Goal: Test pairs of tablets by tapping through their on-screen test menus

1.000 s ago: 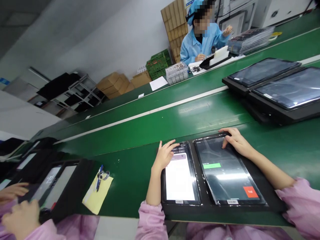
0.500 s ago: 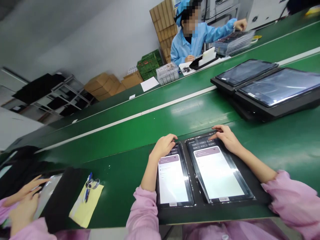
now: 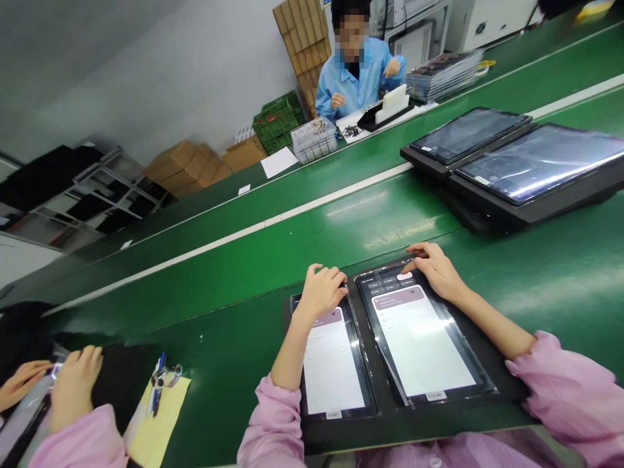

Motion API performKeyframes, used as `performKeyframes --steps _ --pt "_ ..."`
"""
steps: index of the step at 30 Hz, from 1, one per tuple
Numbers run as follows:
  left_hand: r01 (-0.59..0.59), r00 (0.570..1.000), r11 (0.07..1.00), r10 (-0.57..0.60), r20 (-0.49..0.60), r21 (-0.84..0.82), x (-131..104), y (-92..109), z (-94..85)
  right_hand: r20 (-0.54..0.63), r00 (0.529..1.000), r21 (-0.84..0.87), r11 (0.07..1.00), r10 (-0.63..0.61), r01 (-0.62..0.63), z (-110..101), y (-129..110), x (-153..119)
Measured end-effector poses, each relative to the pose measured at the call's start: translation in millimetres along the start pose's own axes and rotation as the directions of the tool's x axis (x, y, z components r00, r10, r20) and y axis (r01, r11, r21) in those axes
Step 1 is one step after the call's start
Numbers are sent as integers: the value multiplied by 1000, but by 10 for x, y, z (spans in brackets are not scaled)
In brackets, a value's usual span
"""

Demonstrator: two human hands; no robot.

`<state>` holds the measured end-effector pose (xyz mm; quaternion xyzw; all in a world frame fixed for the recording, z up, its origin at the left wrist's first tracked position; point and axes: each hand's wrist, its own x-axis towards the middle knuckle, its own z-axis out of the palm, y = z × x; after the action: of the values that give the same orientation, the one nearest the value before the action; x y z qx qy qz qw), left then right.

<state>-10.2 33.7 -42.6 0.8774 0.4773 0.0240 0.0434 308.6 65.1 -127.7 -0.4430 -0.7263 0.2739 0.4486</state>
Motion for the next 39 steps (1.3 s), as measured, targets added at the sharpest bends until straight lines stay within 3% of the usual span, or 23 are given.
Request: performKeyframes --steps 3,6,9,13,18,24,26,29,30,34,39 --pt "24 995 1000 -25 -101 -7 -19 -16 -25 19 1000 -17 1000 -19 19 -6 -11 7" --pt "32 990 999 -36 -133 -34 -27 -34 -40 -73 997 -68 998 3 -8 -35 -7 16" --pt "37 999 996 -39 -31 -75 -14 -28 -33 -139 989 -184 980 54 -80 -66 -11 14" --pt "33 997 989 -23 70 -144 -18 25 -46 -126 981 -326 928 148 -182 -59 -48 -8" --pt "-45 991 980 69 116 -193 -53 123 -76 -64 970 -24 972 234 -236 -16 -42 31" --pt "-55 992 988 71 107 -141 -75 153 -48 18 965 311 916 263 -255 -111 -16 110" --pt "-51 990 988 69 120 -148 -77 150 -34 110 960 512 813 257 -276 -138 -71 119" --pt "-32 990 989 51 135 -142 -75 145 2 235 942 763 555 239 -331 -139 -149 137" --pt "-26 991 991 43 129 -132 -74 139 16 226 943 772 545 244 -326 -135 -157 144" --pt "17 996 995 -8 86 -102 -80 65 47 18 960 489 835 278 -251 -150 -71 153" --pt "190 977 967 -170 127 -171 -102 -119 -59 -117 964 177 960 240 -217 -208 24 86"
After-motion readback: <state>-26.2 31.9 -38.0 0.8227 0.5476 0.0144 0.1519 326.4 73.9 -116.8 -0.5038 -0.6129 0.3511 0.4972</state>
